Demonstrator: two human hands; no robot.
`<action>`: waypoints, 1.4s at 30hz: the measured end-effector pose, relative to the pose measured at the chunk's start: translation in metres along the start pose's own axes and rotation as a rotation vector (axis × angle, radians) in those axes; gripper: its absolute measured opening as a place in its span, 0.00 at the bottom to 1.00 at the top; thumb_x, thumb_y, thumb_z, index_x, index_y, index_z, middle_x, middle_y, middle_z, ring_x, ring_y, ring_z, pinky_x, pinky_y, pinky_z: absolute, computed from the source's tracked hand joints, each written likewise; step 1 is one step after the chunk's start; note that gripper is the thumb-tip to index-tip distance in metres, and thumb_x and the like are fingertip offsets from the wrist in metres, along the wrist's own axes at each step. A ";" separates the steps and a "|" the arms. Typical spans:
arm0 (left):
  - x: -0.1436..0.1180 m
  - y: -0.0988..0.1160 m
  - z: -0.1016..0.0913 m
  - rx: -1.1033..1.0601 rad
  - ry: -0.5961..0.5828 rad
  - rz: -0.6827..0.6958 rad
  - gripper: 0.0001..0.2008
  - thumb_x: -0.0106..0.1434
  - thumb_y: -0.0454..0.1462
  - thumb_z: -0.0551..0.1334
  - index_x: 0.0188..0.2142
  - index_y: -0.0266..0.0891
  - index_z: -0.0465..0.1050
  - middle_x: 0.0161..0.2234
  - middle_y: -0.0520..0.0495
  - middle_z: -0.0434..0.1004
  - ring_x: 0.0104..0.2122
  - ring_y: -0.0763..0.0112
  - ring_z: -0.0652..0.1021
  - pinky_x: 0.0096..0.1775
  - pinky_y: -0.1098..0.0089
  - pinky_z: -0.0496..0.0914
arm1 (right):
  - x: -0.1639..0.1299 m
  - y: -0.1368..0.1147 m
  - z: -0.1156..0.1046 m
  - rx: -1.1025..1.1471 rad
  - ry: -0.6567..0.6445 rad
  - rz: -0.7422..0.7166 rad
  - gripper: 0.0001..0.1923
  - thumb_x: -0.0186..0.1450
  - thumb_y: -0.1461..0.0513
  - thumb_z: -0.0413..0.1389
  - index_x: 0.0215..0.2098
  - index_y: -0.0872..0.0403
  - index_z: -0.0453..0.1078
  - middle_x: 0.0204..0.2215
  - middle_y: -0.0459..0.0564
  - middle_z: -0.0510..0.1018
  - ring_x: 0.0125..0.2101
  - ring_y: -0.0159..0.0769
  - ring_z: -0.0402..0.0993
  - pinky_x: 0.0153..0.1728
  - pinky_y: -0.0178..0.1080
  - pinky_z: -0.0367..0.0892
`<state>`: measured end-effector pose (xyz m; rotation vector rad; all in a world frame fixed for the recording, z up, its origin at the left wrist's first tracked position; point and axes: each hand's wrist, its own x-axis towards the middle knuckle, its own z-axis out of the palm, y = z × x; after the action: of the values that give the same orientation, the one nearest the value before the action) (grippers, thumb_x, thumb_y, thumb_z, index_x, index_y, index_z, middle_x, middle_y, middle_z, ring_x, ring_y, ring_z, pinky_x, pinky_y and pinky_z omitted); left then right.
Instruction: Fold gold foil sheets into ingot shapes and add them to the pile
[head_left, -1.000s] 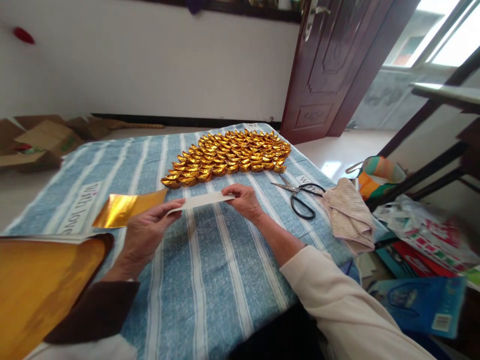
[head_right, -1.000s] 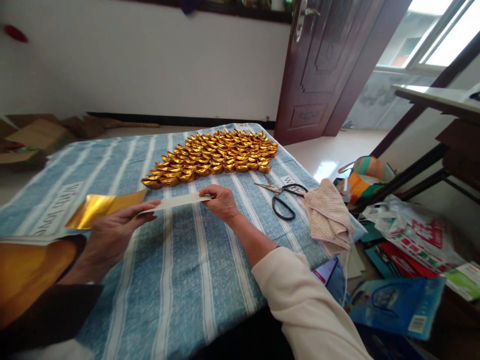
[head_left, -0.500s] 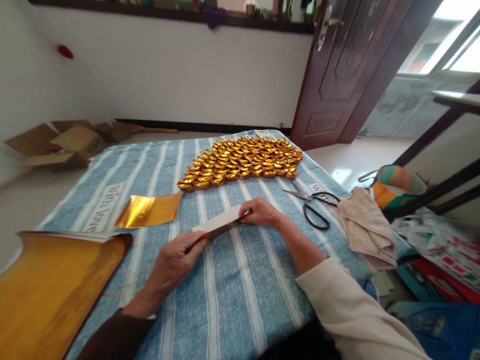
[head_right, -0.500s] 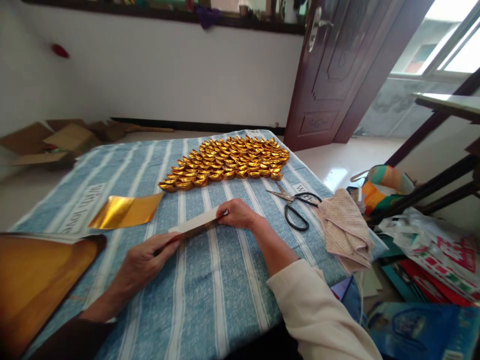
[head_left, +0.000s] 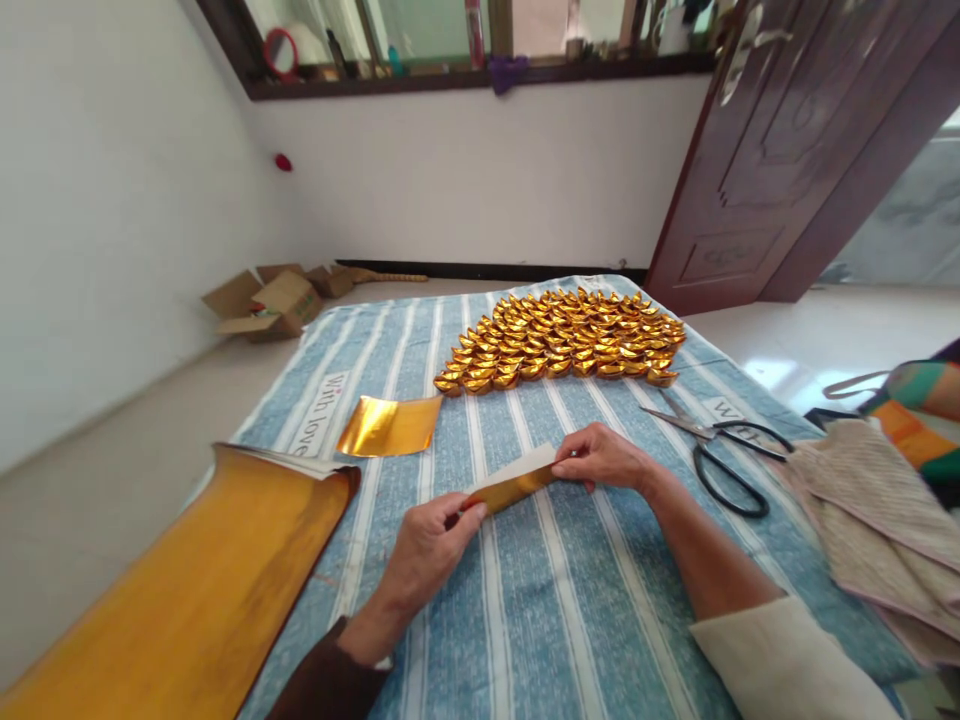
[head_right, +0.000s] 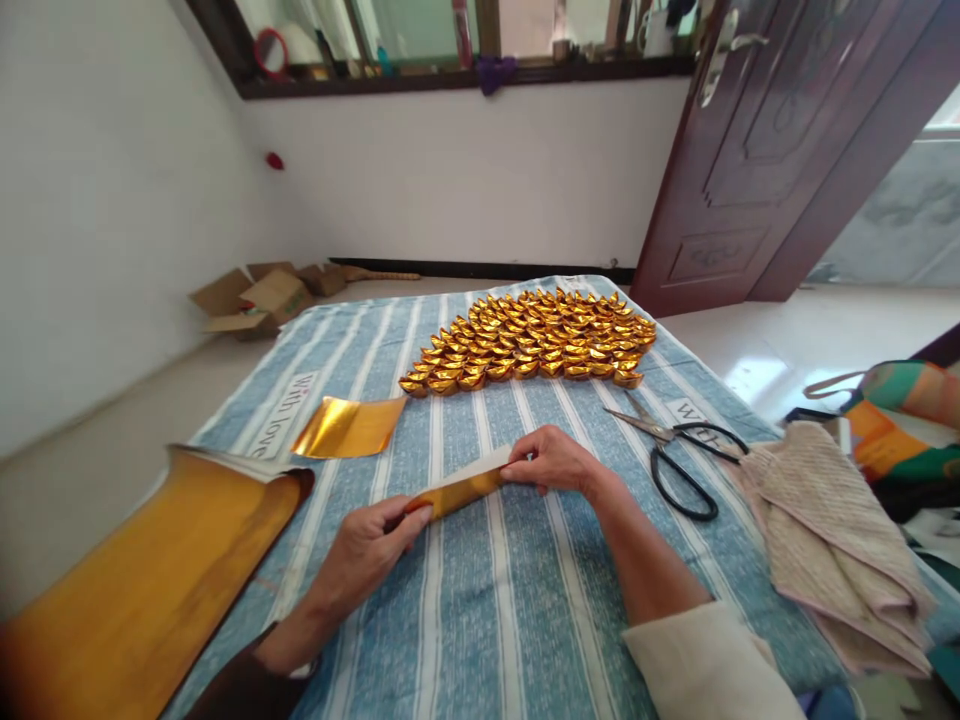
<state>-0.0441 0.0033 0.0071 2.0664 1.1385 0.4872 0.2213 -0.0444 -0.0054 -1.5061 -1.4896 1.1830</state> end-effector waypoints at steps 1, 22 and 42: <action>0.000 0.000 0.000 -0.003 0.000 -0.004 0.15 0.60 0.45 0.58 0.27 0.40 0.78 0.20 0.53 0.72 0.23 0.70 0.73 0.27 0.73 0.65 | 0.000 -0.001 0.001 -0.001 0.002 0.005 0.09 0.56 0.57 0.58 0.25 0.54 0.75 0.14 0.39 0.68 0.13 0.26 0.64 0.16 0.29 0.57; -0.024 0.000 0.011 0.403 0.488 0.456 0.07 0.64 0.34 0.58 0.41 0.35 0.71 0.36 0.42 0.79 0.33 0.64 0.79 0.37 0.63 0.75 | 0.002 -0.004 0.019 -0.083 0.030 0.190 0.10 0.58 0.58 0.57 0.21 0.54 0.69 0.13 0.39 0.64 0.11 0.24 0.61 0.12 0.28 0.51; -0.041 -0.004 0.061 0.699 0.107 0.700 0.31 0.62 0.48 0.61 0.58 0.28 0.64 0.59 0.30 0.66 0.60 0.45 0.66 0.53 0.46 0.68 | 0.001 -0.004 0.028 -0.199 0.110 0.223 0.08 0.59 0.58 0.56 0.25 0.54 0.71 0.17 0.41 0.68 0.16 0.25 0.60 0.16 0.29 0.53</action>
<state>-0.0312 -0.0548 -0.0362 3.1018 0.6467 0.5784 0.1940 -0.0459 -0.0111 -1.8814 -1.4269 1.0817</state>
